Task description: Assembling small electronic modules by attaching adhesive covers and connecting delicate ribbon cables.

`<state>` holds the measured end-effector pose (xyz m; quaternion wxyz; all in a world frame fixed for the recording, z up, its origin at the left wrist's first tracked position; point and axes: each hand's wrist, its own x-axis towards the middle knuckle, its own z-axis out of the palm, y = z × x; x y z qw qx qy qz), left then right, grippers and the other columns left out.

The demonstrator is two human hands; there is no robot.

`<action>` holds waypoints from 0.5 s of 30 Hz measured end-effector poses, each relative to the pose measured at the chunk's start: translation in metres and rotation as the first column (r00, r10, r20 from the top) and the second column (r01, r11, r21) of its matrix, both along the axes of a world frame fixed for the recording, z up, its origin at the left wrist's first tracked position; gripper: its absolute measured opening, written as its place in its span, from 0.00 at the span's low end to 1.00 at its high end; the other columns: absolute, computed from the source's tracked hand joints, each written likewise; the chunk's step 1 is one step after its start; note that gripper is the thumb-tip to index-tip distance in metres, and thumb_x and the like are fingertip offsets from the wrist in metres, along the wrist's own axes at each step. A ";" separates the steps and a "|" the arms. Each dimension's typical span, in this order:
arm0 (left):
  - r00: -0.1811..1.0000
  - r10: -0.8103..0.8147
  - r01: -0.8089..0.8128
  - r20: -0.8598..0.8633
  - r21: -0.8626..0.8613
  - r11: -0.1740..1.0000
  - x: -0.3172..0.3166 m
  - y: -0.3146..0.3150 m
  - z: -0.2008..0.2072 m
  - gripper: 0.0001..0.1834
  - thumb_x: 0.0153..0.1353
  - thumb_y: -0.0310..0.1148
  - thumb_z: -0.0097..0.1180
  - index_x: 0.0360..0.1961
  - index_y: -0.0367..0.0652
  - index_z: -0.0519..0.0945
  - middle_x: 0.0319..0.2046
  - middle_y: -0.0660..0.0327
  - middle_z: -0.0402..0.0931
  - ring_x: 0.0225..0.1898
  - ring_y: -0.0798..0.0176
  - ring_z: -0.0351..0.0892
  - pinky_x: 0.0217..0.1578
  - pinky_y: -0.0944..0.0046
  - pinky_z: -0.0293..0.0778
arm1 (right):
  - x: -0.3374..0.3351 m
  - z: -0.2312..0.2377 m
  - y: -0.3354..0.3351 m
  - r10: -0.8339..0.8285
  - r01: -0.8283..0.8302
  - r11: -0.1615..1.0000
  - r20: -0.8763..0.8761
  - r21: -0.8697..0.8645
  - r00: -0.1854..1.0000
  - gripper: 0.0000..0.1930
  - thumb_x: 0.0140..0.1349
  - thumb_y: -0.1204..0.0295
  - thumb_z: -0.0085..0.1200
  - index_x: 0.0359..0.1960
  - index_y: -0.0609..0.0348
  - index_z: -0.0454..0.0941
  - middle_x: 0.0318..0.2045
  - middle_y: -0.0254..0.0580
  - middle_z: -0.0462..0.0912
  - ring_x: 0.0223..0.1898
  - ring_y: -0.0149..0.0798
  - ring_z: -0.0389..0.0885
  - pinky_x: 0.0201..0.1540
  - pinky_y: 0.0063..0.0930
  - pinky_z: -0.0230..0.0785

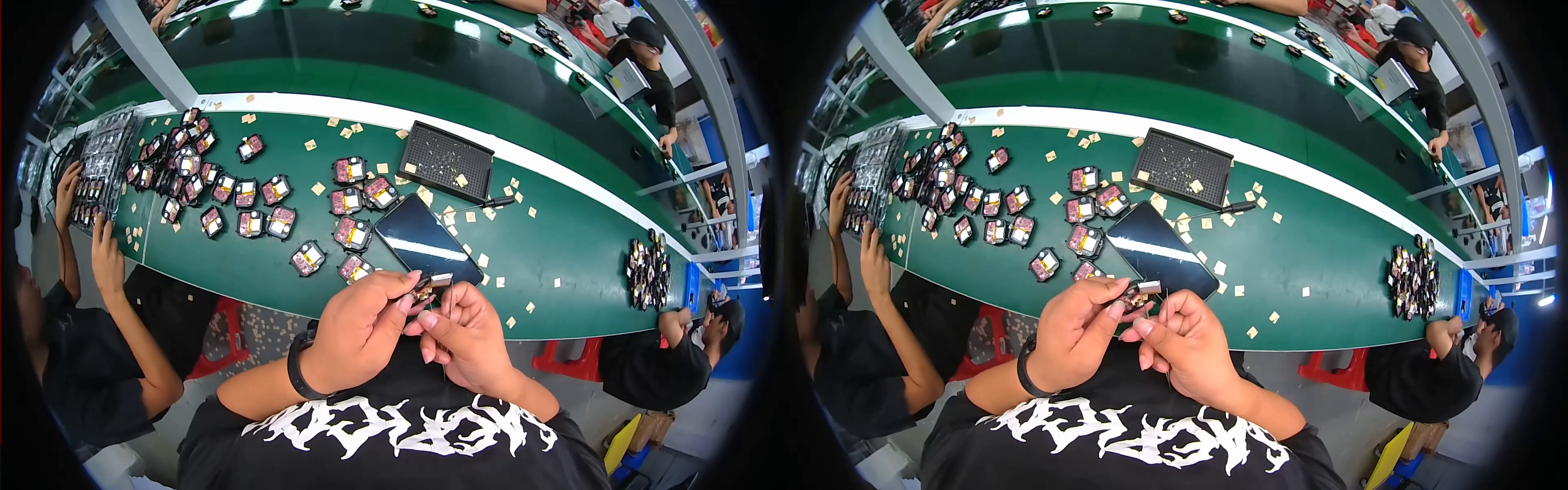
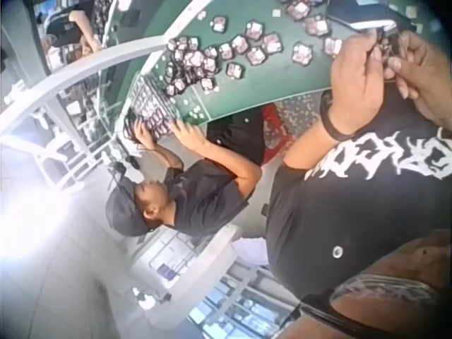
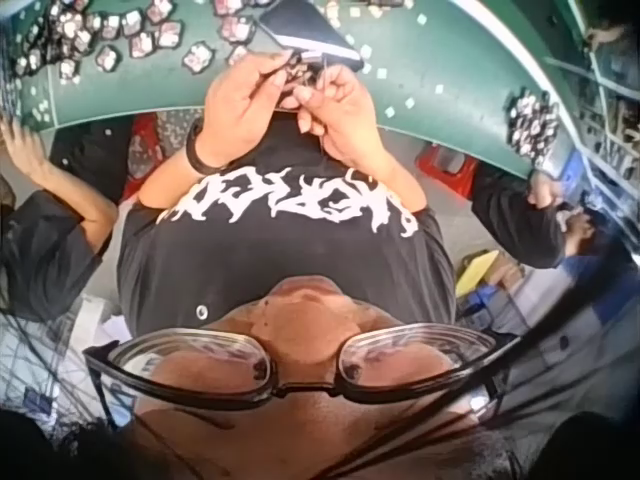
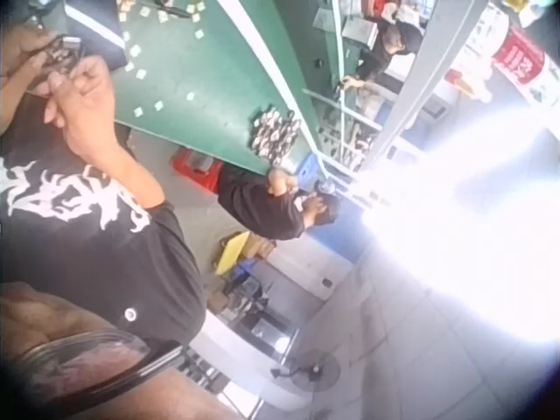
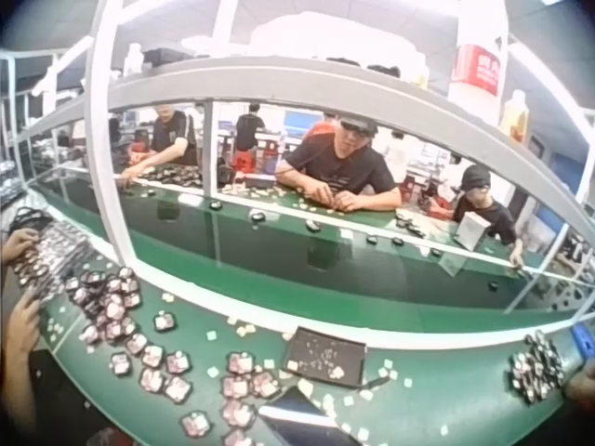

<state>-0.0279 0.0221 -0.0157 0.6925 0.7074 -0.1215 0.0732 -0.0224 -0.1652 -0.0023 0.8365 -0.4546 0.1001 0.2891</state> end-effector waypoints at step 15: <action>0.794 -0.282 0.041 -0.539 -0.415 0.909 0.013 -0.050 0.033 0.14 0.78 0.23 0.44 0.60 0.33 0.71 0.55 0.50 0.77 0.56 0.55 0.83 0.57 0.55 0.83 | 0.007 -0.002 -0.074 0.073 -0.076 0.996 0.067 0.035 0.995 0.12 0.72 0.81 0.56 0.37 0.56 0.63 0.34 0.60 0.86 0.22 0.29 0.82 0.17 0.16 0.65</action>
